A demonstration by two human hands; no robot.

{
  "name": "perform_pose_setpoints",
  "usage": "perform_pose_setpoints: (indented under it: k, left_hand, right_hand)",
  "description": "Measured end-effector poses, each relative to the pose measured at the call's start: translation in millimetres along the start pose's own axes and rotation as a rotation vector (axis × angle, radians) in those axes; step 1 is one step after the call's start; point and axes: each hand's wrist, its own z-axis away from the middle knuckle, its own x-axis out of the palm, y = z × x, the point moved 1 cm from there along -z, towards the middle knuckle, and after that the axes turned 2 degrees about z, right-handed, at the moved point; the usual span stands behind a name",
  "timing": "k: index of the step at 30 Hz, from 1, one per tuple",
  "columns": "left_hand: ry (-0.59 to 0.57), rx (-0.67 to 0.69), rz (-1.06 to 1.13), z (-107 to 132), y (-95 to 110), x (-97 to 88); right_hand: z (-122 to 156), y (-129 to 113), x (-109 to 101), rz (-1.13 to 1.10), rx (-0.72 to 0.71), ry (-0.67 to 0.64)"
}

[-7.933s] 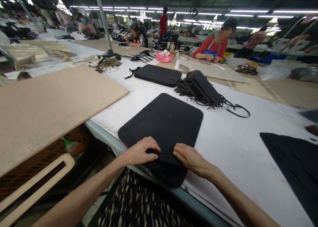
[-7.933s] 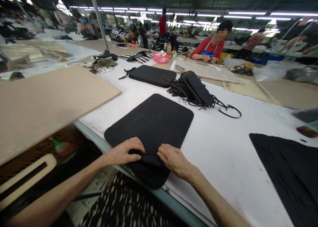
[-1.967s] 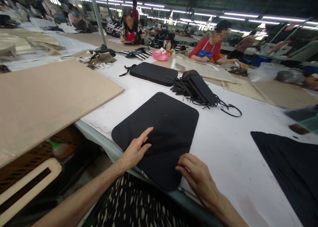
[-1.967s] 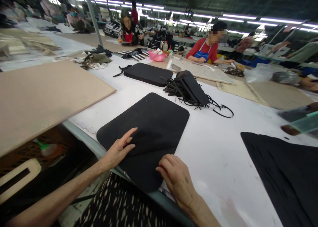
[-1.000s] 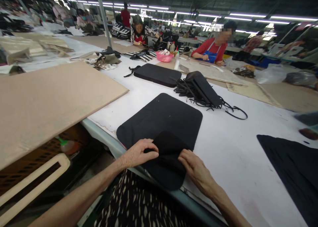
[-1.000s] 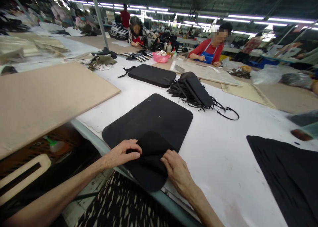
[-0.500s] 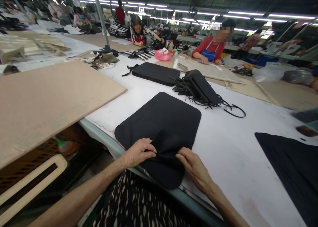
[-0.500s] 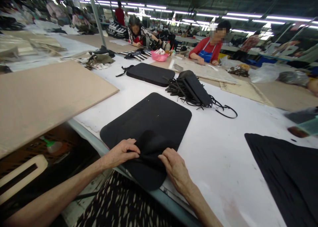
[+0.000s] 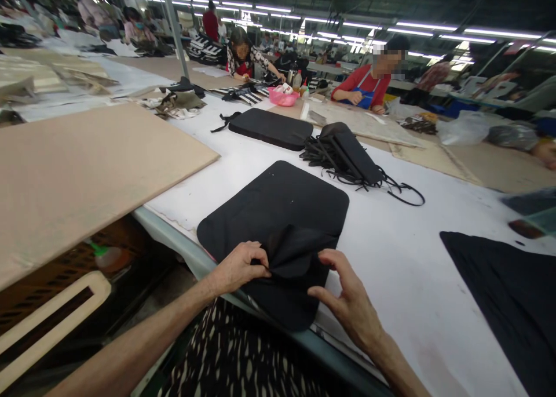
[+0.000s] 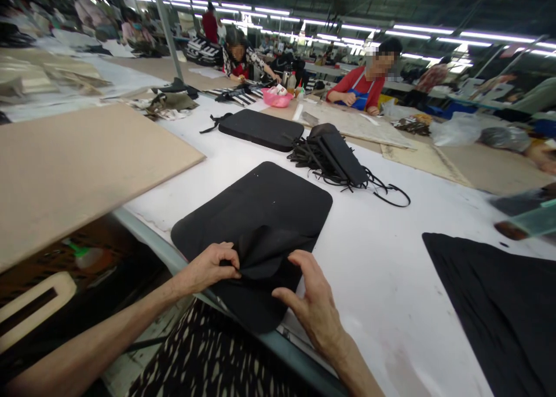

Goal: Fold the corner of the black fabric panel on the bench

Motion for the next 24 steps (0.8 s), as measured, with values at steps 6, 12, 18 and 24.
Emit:
perform_pose_setpoints:
  k: [6, 12, 18, 24]
  left_hand:
    - [-0.025, -0.006, 0.013, 0, -1, -1.1]
    - [-0.013, -0.069, 0.207, 1, 3, -3.0]
    - [0.068, -0.066, 0.164, 3, 12, -3.4]
    - [0.08, -0.038, 0.109, 5, 12, -3.5]
  right_hand:
    - [3, -11, 0, 0.317, -0.161, -0.043]
    - [9, -17, 12, 0.424, -0.356, -0.217]
    - [18, -9, 13, 0.466, -0.489, -0.157]
    - [12, -12, 13, 0.461, -0.457, -0.133]
